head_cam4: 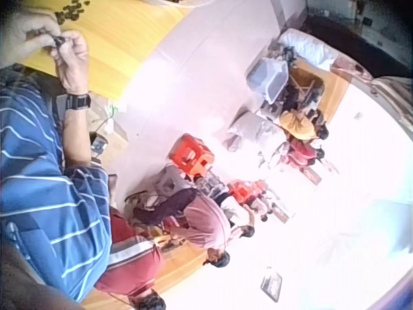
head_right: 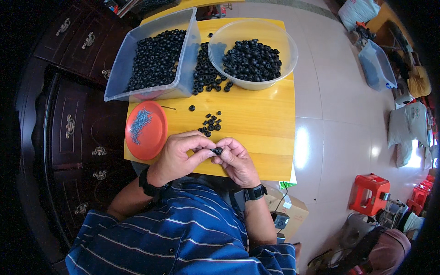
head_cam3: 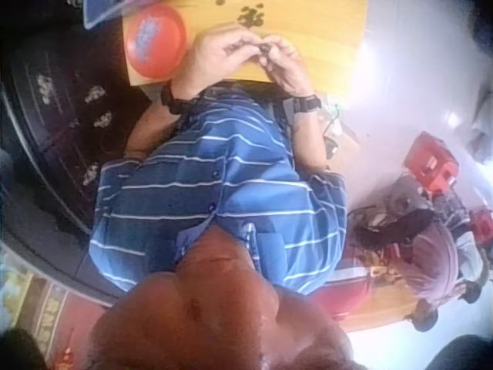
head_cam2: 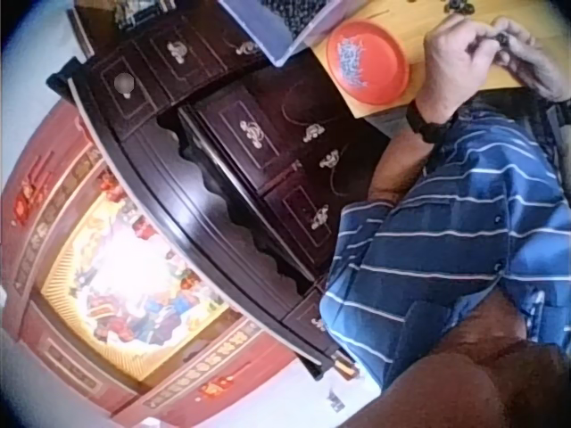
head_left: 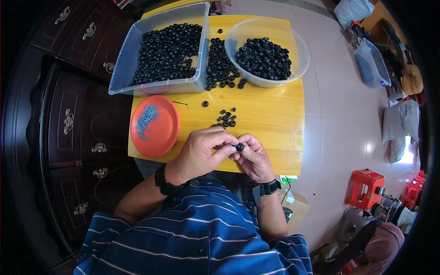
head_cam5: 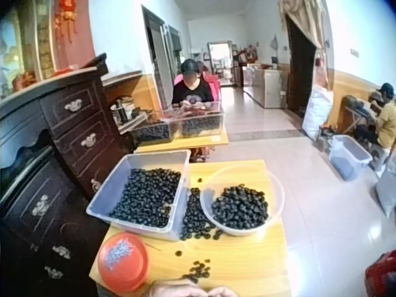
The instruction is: Assembling small plastic components by inserting blue plastic pieces into black plastic circular parts.
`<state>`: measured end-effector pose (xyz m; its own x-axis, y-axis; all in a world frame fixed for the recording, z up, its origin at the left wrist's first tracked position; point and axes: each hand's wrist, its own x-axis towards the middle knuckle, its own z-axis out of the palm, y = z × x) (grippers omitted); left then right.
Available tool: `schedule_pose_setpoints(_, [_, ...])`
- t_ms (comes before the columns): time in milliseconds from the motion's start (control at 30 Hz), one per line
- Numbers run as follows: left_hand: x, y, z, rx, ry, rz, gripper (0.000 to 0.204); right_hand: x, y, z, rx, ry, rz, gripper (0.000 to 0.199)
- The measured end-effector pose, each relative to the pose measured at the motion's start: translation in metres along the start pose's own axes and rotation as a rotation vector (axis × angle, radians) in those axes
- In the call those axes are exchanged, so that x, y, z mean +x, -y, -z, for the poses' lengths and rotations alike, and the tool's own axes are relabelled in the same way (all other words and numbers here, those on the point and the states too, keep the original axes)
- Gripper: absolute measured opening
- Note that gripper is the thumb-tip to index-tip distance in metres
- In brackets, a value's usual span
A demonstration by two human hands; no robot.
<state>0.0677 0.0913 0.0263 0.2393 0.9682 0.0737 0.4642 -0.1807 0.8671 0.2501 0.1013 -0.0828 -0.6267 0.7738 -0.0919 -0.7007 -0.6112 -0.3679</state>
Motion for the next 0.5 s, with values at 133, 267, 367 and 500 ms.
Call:
schedule_pose_setpoints(133, [0.0003,-0.0009,-0.0013,0.059,0.000,-0.048,0.014,0.0002,0.0001,0.0004,0.008,-0.002,-0.005,0.025])
schedule_pose_setpoints(267, [0.0006,-0.0028,-0.0010,0.153,0.000,-0.074,0.013,0.0008,0.0000,0.0012,0.005,0.005,-0.003,0.023])
schedule_pose_setpoints(367, [0.0013,-0.0067,0.0010,0.225,0.021,-0.093,0.013,0.0014,-0.0021,0.0014,0.012,0.022,0.024,0.021])
schedule_pose_setpoints(500, [0.0004,-0.0091,0.0030,0.211,0.038,-0.091,0.011,0.0005,-0.0038,0.0015,-0.021,0.031,0.051,0.019])
